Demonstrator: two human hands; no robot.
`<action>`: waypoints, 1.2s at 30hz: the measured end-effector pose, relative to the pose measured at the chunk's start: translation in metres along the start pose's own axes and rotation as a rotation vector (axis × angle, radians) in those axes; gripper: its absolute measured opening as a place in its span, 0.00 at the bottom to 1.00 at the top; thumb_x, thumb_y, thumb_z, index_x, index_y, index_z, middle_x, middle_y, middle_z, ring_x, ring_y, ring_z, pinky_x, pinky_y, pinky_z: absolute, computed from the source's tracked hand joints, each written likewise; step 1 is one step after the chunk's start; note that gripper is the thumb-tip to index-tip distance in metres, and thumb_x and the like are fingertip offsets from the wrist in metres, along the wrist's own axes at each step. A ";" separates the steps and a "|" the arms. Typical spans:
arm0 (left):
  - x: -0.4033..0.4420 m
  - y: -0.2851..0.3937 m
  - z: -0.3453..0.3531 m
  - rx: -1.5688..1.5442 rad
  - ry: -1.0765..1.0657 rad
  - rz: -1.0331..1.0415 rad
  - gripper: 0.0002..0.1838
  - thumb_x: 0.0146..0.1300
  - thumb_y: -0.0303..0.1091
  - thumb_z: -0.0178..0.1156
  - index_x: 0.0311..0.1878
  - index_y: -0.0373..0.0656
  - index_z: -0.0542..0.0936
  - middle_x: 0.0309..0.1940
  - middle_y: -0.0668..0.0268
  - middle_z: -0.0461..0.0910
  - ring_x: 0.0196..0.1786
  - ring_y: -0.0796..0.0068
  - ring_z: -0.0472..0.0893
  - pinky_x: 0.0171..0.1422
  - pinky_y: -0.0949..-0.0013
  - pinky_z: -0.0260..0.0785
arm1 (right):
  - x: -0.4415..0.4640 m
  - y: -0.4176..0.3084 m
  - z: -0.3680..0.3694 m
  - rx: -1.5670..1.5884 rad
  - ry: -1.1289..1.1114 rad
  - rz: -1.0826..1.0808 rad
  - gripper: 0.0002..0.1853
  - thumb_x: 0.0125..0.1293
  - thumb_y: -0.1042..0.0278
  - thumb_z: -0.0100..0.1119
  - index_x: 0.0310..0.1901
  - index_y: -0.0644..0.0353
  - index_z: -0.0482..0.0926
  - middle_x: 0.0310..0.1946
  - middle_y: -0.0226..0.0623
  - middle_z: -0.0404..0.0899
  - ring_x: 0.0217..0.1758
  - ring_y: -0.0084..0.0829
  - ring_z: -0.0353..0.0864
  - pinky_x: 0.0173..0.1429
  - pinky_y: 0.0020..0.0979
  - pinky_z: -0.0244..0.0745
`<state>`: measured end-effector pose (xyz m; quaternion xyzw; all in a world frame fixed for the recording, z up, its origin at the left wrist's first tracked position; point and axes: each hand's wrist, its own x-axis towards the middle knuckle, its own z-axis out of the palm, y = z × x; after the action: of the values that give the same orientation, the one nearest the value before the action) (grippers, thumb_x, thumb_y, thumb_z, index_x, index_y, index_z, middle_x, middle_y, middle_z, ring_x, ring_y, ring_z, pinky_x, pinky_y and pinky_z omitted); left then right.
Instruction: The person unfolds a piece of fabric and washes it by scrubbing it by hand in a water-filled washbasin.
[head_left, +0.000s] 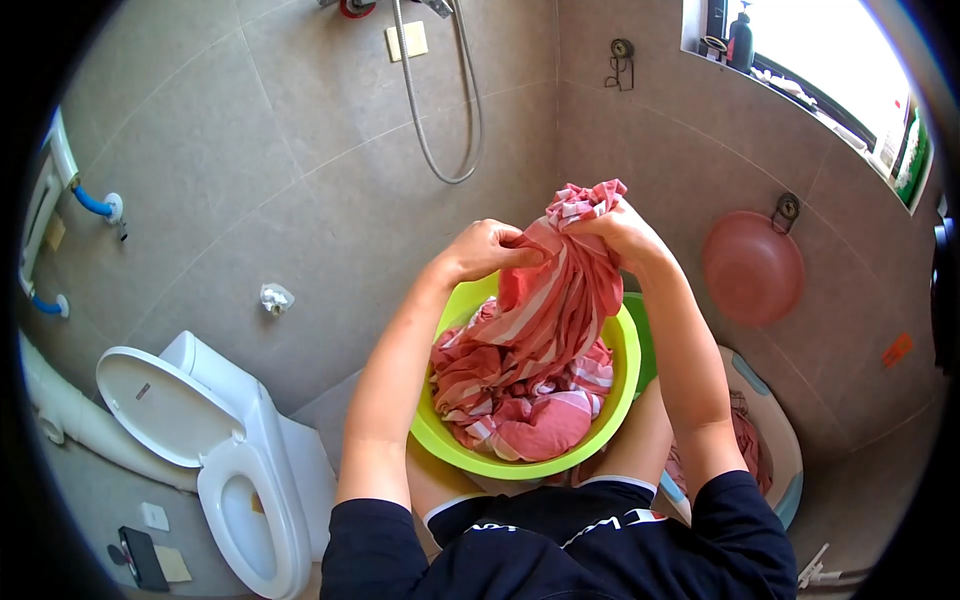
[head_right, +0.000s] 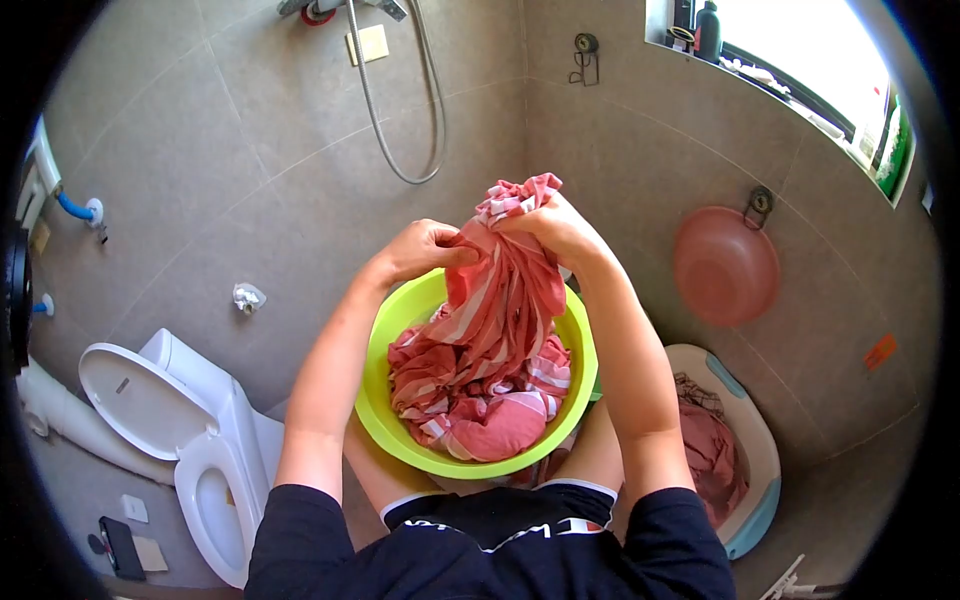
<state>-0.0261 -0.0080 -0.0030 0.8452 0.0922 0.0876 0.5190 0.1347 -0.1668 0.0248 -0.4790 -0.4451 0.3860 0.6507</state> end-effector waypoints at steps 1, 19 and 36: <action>-0.004 0.004 -0.003 0.227 0.043 -0.083 0.15 0.57 0.38 0.67 0.43 0.37 0.83 0.34 0.68 0.82 0.36 0.83 0.77 0.41 0.74 0.71 | 0.002 0.002 -0.006 0.043 0.018 -0.021 0.18 0.50 0.80 0.64 0.45 0.64 0.77 0.40 0.37 0.81 0.42 0.28 0.80 0.49 0.30 0.76; 0.022 0.098 -0.033 -0.026 0.444 0.223 0.11 0.65 0.37 0.60 0.30 0.40 0.79 0.25 0.75 0.78 0.28 0.88 0.73 0.33 0.79 0.66 | 0.010 0.017 -0.031 0.503 0.072 -0.100 0.19 0.57 0.77 0.58 0.52 0.66 0.74 0.48 0.41 0.79 0.49 0.34 0.80 0.56 0.34 0.76; 0.016 0.035 -0.021 -0.152 0.117 0.103 0.21 0.60 0.40 0.65 0.50 0.37 0.75 0.43 0.68 0.79 0.46 0.82 0.76 0.53 0.73 0.69 | 0.027 0.024 0.001 0.547 0.028 0.045 0.09 0.60 0.72 0.58 0.43 0.61 0.77 0.39 0.40 0.81 0.41 0.33 0.82 0.50 0.35 0.78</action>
<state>-0.0137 -0.0012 0.0382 0.8005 0.0721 0.1702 0.5701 0.1402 -0.1355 0.0070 -0.3005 -0.3044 0.4996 0.7533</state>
